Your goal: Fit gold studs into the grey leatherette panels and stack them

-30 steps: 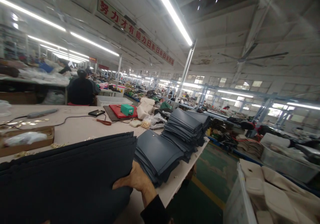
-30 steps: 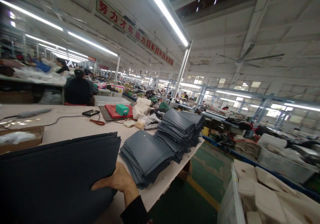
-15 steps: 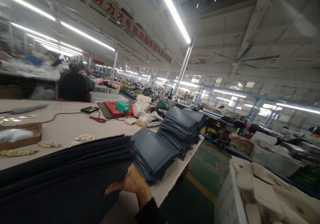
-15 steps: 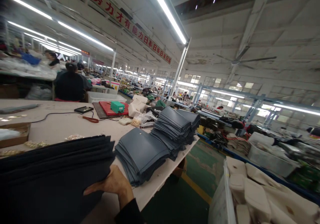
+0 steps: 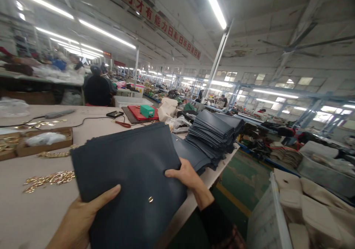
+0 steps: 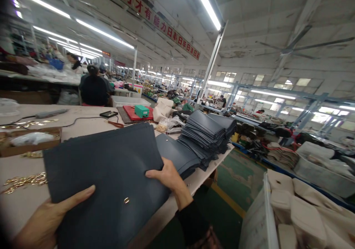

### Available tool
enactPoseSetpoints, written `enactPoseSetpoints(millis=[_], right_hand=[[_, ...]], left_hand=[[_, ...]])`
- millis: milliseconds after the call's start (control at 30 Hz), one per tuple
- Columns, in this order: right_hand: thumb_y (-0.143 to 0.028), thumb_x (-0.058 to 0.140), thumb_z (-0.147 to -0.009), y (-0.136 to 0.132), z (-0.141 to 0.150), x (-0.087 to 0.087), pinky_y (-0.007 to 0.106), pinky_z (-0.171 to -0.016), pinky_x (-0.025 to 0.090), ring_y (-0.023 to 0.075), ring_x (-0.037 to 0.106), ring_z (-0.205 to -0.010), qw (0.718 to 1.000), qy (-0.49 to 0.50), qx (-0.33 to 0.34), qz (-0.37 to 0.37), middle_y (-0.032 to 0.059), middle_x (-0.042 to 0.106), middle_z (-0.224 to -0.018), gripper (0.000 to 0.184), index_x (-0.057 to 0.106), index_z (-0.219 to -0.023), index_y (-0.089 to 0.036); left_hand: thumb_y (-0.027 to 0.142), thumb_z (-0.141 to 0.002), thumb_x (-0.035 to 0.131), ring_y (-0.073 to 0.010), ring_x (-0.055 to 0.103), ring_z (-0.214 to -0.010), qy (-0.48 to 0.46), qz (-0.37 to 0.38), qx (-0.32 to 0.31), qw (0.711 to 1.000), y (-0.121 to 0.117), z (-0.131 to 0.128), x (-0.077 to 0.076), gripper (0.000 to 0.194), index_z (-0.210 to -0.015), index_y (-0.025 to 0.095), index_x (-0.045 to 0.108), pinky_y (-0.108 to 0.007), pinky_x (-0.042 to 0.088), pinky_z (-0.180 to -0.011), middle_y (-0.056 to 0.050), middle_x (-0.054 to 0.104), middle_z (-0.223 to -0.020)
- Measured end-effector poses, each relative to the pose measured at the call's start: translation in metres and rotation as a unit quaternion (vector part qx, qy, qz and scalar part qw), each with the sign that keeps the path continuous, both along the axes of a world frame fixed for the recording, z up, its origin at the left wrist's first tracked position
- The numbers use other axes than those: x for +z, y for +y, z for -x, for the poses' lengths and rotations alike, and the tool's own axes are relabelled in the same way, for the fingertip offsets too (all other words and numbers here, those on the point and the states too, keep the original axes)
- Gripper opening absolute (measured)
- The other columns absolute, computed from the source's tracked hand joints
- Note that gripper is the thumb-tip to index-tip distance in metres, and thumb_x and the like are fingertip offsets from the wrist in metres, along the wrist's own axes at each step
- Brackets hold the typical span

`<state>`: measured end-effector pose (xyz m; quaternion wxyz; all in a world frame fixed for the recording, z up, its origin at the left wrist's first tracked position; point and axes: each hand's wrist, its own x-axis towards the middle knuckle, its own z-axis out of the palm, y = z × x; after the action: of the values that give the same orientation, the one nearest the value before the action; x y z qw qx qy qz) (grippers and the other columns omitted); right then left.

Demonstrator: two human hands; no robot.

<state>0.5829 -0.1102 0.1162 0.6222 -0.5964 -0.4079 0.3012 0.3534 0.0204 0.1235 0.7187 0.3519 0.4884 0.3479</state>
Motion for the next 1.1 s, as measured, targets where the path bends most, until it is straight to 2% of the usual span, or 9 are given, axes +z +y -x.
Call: enactPoseSetpoints(millis=[67, 200, 300, 433, 533, 633, 800, 1000, 1100], right_hand=[[-0.033, 0.087, -0.056, -0.015, -0.034, 0.027, 0.034, -0.072, 0.059, 0.0234, 0.070, -0.080, 0.998, -0.026, -0.026, 0.049, 0.0055, 0.073, -0.095, 0.055, 0.067, -0.103, -0.016], [-0.032, 0.087, -0.055, -0.026, -0.118, 0.080, 0.037, -0.066, 0.059, 0.0245, 0.070, -0.073, 0.983, -0.063, -0.087, 0.146, 0.0099, 0.073, -0.094, 0.061, 0.065, -0.109, -0.014], [-0.030, 0.088, -0.055, -0.020, -0.179, 0.096, 0.039, -0.075, 0.058, 0.0252, 0.070, -0.079, 0.959, -0.083, -0.160, 0.221, 0.0140, 0.071, -0.103, 0.068, 0.064, -0.116, -0.013], [-0.025, 0.089, -0.053, -0.004, -0.231, 0.060, 0.038, -0.082, 0.056, 0.0253, 0.069, -0.083, 0.945, -0.073, -0.176, 0.265, 0.0129, 0.073, -0.101, 0.058, 0.071, -0.107, -0.015], [-0.025, 0.088, -0.057, 0.005, -0.248, 0.012, 0.036, -0.083, 0.055, 0.0232, 0.069, -0.083, 0.947, -0.056, -0.170, 0.268, 0.0116, 0.074, -0.100, 0.052, 0.072, -0.105, -0.014], [-0.032, 0.083, -0.066, 0.007, -0.260, -0.019, 0.033, -0.079, 0.055, 0.0203, 0.070, -0.079, 0.955, -0.033, -0.160, 0.247, 0.0109, 0.074, -0.103, 0.055, 0.068, -0.117, -0.015], [-0.030, 0.084, -0.062, 0.003, -0.280, -0.024, 0.032, -0.073, 0.055, 0.0187, 0.069, -0.072, 0.962, -0.025, -0.158, 0.220, 0.0115, 0.074, -0.100, 0.064, 0.065, -0.122, -0.014], [-0.032, 0.081, -0.064, 0.000, -0.270, -0.027, 0.032, -0.073, 0.054, 0.0186, 0.068, -0.072, 0.954, -0.060, -0.187, 0.226, 0.0109, 0.075, -0.091, 0.042, 0.074, -0.101, -0.013], [-0.028, 0.081, -0.061, 0.000, -0.259, -0.015, 0.034, -0.079, 0.053, 0.0190, 0.068, -0.073, 0.940, -0.106, -0.238, 0.221, 0.0090, 0.075, -0.085, 0.033, 0.075, -0.090, -0.014]], left_hand=[[0.006, -0.062, 0.078, -0.0294, 0.072, -0.065, -0.080, 0.009, -0.084, 0.993, -0.003, -0.035, 0.007, 0.040, -0.101, 0.013, 0.071, -0.043, 0.062, -0.058, -0.011, 0.077, -0.084], [0.007, -0.069, 0.075, -0.0237, 0.070, -0.059, -0.168, 0.005, -0.130, 0.977, -0.009, -0.123, 0.032, 0.030, -0.099, 0.011, 0.070, -0.038, 0.061, -0.059, -0.011, 0.076, -0.078], [0.014, -0.073, 0.077, -0.0213, 0.070, -0.064, -0.171, 0.016, -0.147, 0.974, -0.005, -0.189, 0.038, 0.025, -0.096, 0.011, 0.070, -0.036, 0.061, -0.064, -0.010, 0.075, -0.081], [0.023, -0.083, 0.072, -0.0159, 0.069, -0.074, -0.120, 0.044, -0.152, 0.980, 0.006, -0.245, 0.002, 0.021, -0.100, 0.012, 0.066, -0.032, 0.059, -0.069, -0.006, 0.071, -0.091], [0.027, -0.089, 0.064, -0.0147, 0.067, -0.078, -0.080, 0.065, -0.168, 0.980, 0.014, -0.259, -0.037, 0.018, -0.100, 0.012, 0.063, -0.032, 0.058, -0.069, -0.005, 0.068, -0.094], [0.028, -0.090, 0.064, -0.0147, 0.066, -0.076, -0.068, 0.063, -0.187, 0.978, 0.021, -0.263, -0.054, 0.019, -0.100, 0.012, 0.063, -0.032, 0.058, -0.068, -0.004, 0.067, -0.093], [0.029, -0.089, 0.065, -0.0154, 0.067, -0.079, -0.076, 0.015, -0.206, 0.975, 0.022, -0.272, -0.049, 0.021, -0.101, 0.012, 0.064, -0.033, 0.058, -0.072, -0.005, 0.069, -0.095], [0.033, -0.086, 0.068, -0.0185, 0.067, -0.084, -0.006, -0.015, -0.227, 0.974, 0.016, -0.270, -0.059, 0.029, -0.106, 0.013, 0.063, -0.037, 0.058, -0.074, -0.008, 0.068, -0.101], [0.034, -0.074, 0.078, -0.0237, 0.068, -0.083, 0.015, -0.034, -0.235, 0.971, 0.016, -0.262, -0.056, 0.043, -0.106, 0.010, 0.062, -0.038, 0.058, -0.069, -0.014, 0.069, -0.100]])
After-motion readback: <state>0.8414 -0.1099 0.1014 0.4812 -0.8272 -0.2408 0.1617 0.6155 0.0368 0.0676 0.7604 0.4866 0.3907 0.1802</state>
